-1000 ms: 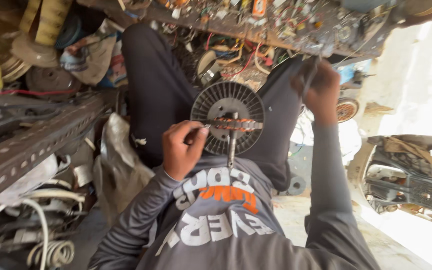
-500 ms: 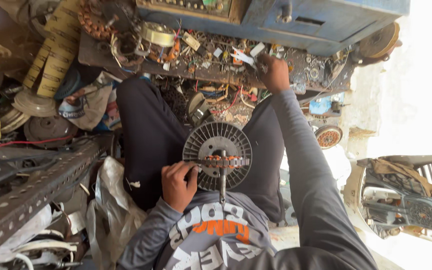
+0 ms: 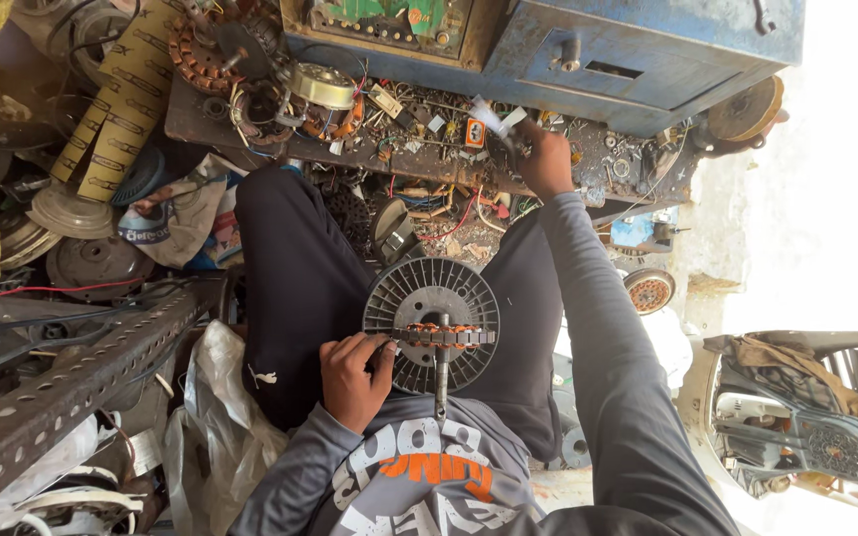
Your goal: The person assembles a fan motor by inserting the rotor into the stator, handling internal wiring, and using scissors to trim thread and insulation.
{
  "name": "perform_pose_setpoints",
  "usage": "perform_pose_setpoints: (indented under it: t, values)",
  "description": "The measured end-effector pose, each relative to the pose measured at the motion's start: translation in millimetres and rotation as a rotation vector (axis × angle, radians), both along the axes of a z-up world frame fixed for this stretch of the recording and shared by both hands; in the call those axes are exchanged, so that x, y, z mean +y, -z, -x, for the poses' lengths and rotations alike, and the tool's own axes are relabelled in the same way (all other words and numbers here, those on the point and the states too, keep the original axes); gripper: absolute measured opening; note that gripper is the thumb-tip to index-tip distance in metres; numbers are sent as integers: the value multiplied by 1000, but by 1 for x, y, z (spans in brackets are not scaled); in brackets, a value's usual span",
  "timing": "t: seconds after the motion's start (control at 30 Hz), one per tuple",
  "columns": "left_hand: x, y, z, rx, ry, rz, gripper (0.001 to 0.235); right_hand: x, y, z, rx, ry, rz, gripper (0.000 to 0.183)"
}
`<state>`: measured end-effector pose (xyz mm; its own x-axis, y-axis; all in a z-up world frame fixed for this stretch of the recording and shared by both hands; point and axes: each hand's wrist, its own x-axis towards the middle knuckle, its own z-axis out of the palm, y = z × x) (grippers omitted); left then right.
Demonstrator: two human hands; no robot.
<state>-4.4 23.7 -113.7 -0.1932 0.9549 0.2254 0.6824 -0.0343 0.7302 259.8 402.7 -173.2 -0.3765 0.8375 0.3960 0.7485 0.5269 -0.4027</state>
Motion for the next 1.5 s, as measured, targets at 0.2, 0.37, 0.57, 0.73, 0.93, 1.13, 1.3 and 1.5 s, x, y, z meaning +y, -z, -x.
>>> perform_pose_setpoints:
  t: [0.2,0.37,0.57,0.73,0.93,1.13,1.3,1.5]
  values:
    - [2,-1,0,7,-1,-21,18,6,6,-3,19,-37,42,26]
    - [0,-7,-2,27,-14,-49,15,6,9,-7,24,-24,44,24]
    - [1,-7,0,24,-37,11,14,12,0,-14,106,105,172,27]
    - [-1,3,-1,68,-21,-54,18,2,-8,-10,87,-121,86,24]
    - [-1,4,-2,65,-29,-36,18,-9,-18,-1,-100,-117,170,24]
    - [-1,-1,-2,58,-24,-25,15,-9,-25,-3,-101,-127,105,33]
    - [-2,0,-3,60,-14,-49,15,-13,-19,-16,-115,-115,151,28]
    - [-2,-3,-2,61,-36,-84,13,-7,2,-21,123,-43,101,24]
